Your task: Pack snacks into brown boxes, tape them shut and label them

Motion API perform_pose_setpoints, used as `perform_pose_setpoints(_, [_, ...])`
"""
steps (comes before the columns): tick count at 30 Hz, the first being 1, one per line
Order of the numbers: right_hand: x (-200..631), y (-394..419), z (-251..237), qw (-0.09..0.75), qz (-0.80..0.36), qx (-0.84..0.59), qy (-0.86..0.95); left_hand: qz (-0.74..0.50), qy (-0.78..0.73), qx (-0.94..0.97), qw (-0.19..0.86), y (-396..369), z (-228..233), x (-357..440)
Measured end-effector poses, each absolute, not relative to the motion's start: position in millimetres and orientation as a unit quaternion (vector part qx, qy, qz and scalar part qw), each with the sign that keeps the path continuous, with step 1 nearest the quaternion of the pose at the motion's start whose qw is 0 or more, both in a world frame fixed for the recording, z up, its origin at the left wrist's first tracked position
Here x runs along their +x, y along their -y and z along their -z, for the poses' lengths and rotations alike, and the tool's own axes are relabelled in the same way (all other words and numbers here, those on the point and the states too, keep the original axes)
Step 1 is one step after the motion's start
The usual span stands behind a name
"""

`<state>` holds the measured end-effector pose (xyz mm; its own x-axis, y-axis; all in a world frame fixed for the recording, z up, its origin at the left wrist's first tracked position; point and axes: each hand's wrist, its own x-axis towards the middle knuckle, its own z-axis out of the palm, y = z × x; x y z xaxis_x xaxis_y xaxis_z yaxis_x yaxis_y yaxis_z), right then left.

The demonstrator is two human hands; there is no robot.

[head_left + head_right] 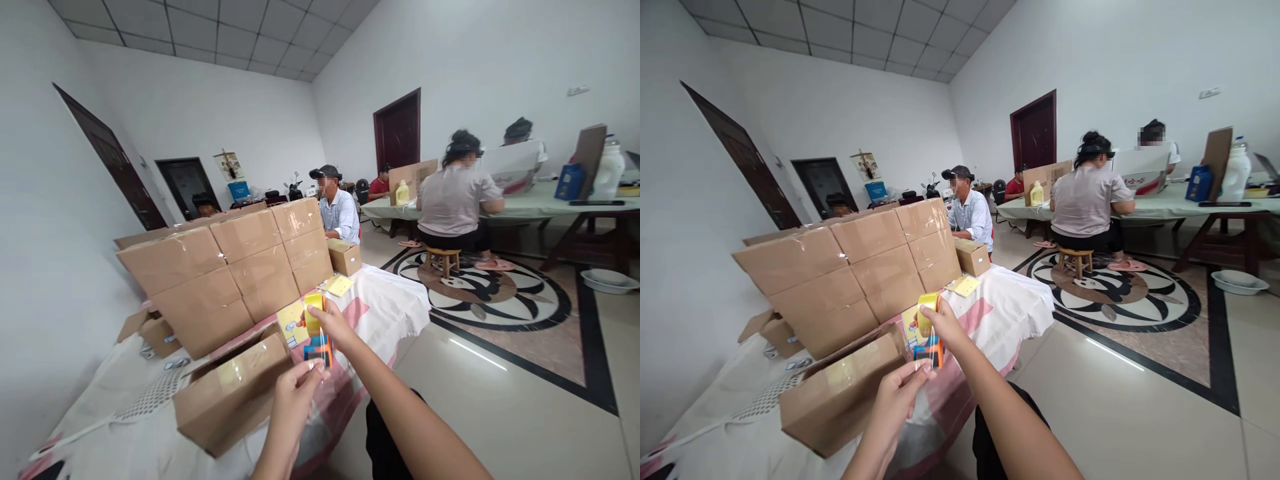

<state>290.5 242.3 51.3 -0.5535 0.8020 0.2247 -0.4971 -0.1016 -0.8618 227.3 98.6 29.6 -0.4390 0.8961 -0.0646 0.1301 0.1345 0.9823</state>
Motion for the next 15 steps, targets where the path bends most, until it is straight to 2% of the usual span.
perform_pose_setpoints(6, [285, -256, -50, 0.487, -0.717, -0.205, 0.455, -0.510, -0.670, 0.397, 0.364, -99, -12, 226])
perform_pose_setpoints(15, [297, -264, -41, 0.455, -0.718, -0.179, 0.495, -0.505, -0.660, 0.426, 0.358, -105, -3, 220])
